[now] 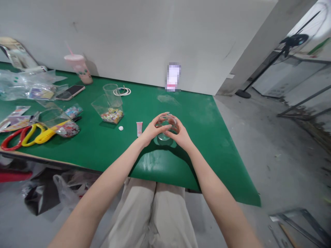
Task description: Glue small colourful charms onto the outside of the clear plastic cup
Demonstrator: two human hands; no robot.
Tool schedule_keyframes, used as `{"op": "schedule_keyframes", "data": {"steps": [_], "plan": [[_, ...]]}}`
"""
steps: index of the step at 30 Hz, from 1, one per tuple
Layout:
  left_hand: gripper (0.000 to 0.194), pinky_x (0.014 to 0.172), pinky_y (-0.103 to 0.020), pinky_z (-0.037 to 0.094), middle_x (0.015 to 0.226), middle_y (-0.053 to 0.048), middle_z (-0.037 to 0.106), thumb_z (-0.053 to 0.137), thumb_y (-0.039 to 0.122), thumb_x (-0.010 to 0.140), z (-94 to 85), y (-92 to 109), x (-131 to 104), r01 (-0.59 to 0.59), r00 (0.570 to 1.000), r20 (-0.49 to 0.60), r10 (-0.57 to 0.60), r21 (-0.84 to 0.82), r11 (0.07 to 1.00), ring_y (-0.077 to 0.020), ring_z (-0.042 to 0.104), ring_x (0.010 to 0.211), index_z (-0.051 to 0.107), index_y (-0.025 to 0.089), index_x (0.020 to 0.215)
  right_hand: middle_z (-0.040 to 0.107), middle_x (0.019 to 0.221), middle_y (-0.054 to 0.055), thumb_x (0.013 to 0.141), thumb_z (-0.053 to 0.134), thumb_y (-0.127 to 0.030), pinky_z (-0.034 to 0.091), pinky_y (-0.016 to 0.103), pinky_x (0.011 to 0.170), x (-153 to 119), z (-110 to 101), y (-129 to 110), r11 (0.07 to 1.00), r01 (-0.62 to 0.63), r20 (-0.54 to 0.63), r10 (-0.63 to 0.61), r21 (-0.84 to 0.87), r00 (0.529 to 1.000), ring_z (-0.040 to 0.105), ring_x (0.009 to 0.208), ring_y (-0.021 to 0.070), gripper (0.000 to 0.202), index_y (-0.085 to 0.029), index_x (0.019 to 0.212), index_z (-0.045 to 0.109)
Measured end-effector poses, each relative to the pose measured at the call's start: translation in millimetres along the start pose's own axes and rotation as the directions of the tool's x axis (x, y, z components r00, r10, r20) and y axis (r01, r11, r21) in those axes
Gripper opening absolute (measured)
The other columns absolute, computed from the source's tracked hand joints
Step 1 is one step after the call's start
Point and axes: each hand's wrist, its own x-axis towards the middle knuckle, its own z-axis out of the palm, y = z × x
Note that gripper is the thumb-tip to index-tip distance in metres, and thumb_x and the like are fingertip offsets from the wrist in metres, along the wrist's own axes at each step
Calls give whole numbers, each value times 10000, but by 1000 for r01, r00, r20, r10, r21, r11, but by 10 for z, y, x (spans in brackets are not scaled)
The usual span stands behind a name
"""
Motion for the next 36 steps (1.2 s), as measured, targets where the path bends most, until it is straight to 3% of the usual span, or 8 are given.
{"op": "schedule_keyframes", "data": {"steps": [16,21,28,36], "plan": [[631,948,-402,415,1214,-65,585,692,399,704,14,15,-7,9,1000,-6,-9,2,1000,-251,511,1151,477,276,1284,562,1285,69,658,752,-422,440,451,1005,5,-4,-9,1000,6,11,-6,-5,1000,498,1232,256,702,-280,1285,469],[689,1004,-418,370,1297,-85,530,719,397,678,50,-3,-31,-22,992,-120,28,51,998,-255,442,1240,450,267,1299,503,1349,80,649,749,-422,432,453,1009,8,-6,17,1000,-14,-4,14,-6,1000,482,1247,255,752,-276,1318,439],[557,956,-442,402,1297,-79,527,719,410,667,53,-11,-42,-18,974,-218,69,226,974,-293,419,1243,576,276,1189,514,1341,75,645,749,-442,427,457,1010,12,-10,38,1000,-14,-3,14,-14,1000,494,1232,254,771,-288,1330,430],[477,910,-422,437,1246,-77,583,709,417,661,61,39,-32,-41,973,-210,95,250,967,-295,473,1194,639,253,1104,530,1317,90,642,756,-408,428,452,1011,7,-1,27,1000,-18,-12,18,-1,1000,482,1244,258,769,-260,1325,436]]}}
